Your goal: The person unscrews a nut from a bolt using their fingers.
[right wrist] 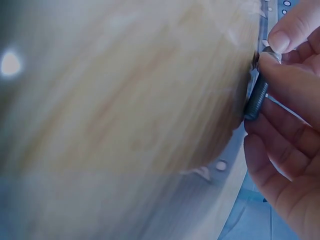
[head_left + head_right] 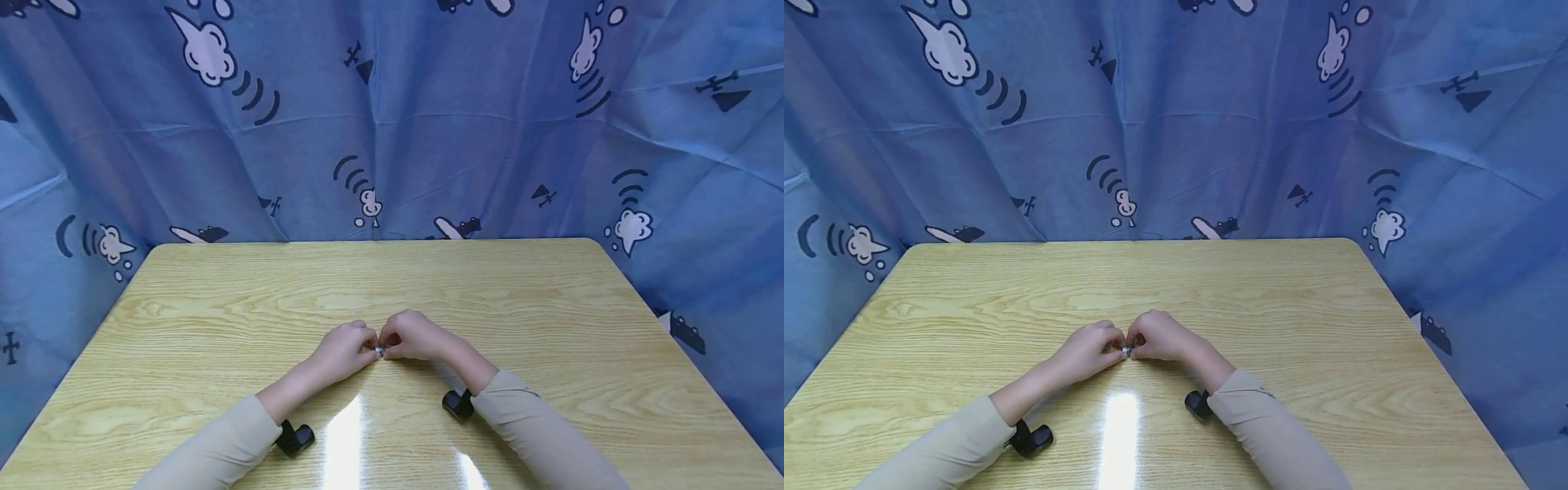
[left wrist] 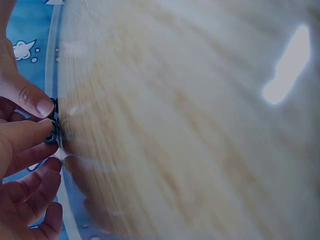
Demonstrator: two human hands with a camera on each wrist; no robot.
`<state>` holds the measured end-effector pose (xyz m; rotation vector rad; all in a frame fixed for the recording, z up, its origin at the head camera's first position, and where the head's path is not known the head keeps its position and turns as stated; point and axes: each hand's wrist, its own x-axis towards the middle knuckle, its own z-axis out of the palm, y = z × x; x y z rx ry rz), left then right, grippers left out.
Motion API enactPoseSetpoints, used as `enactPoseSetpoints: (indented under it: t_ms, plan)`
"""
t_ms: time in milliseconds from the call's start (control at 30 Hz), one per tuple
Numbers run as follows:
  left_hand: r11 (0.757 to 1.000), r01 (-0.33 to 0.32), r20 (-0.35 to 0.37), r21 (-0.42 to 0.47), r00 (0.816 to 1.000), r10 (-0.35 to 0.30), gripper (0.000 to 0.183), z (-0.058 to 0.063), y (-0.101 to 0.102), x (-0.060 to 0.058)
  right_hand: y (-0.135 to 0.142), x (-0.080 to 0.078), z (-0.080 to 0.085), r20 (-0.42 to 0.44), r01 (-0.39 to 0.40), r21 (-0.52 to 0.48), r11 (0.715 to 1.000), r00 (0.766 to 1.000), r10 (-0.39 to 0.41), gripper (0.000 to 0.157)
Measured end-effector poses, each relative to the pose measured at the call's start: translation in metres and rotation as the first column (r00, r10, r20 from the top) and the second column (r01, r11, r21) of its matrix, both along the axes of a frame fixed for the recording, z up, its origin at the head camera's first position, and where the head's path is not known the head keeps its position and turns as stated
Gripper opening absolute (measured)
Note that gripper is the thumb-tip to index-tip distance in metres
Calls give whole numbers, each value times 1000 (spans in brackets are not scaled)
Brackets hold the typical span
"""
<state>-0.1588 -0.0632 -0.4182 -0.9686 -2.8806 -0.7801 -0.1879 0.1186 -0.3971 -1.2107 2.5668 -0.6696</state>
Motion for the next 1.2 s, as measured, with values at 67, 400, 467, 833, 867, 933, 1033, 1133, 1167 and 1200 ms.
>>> enactPoseSetpoints:
  t_ms: [67,400,467,833,867,933,1033,1133,1167,1200]
  plan:
    - [1000,2,-5,-3,1000,-2,8,0,0,0,0,0,0,-4,-2,6,1000,1000,2,7]
    - [998,-3,46,63,999,0,8,0,-1,-1,-3,0,-1,-8,-5,28,1000,1000,5,5]
    - [993,-16,101,117,995,4,8,1,-2,-2,-2,1,-1,-14,-5,26,1000,1000,5,5]
    - [882,-89,310,463,948,-67,6,9,-9,-4,5,2,16,-14,-2,-105,994,1000,0,6]
    - [868,-100,329,486,941,-76,5,10,-10,-4,6,2,18,0,1,-120,993,1000,-1,6]
    - [845,-127,367,519,926,-86,4,12,-12,-3,7,3,20,55,18,-146,989,998,-10,6]
    - [821,-169,423,546,901,-95,4,16,-14,-1,10,4,22,195,72,-206,976,980,-31,8]
    - [803,-208,463,559,881,-94,5,27,-15,5,11,7,20,372,176,-280,944,926,-62,13]
    - [799,-214,467,562,879,-93,5,32,-15,8,11,9,19,426,222,-306,926,901,-75,16]
    - [796,-222,473,563,876,-91,5,34,-15,9,11,10,19,478,270,-327,906,874,-88,19]
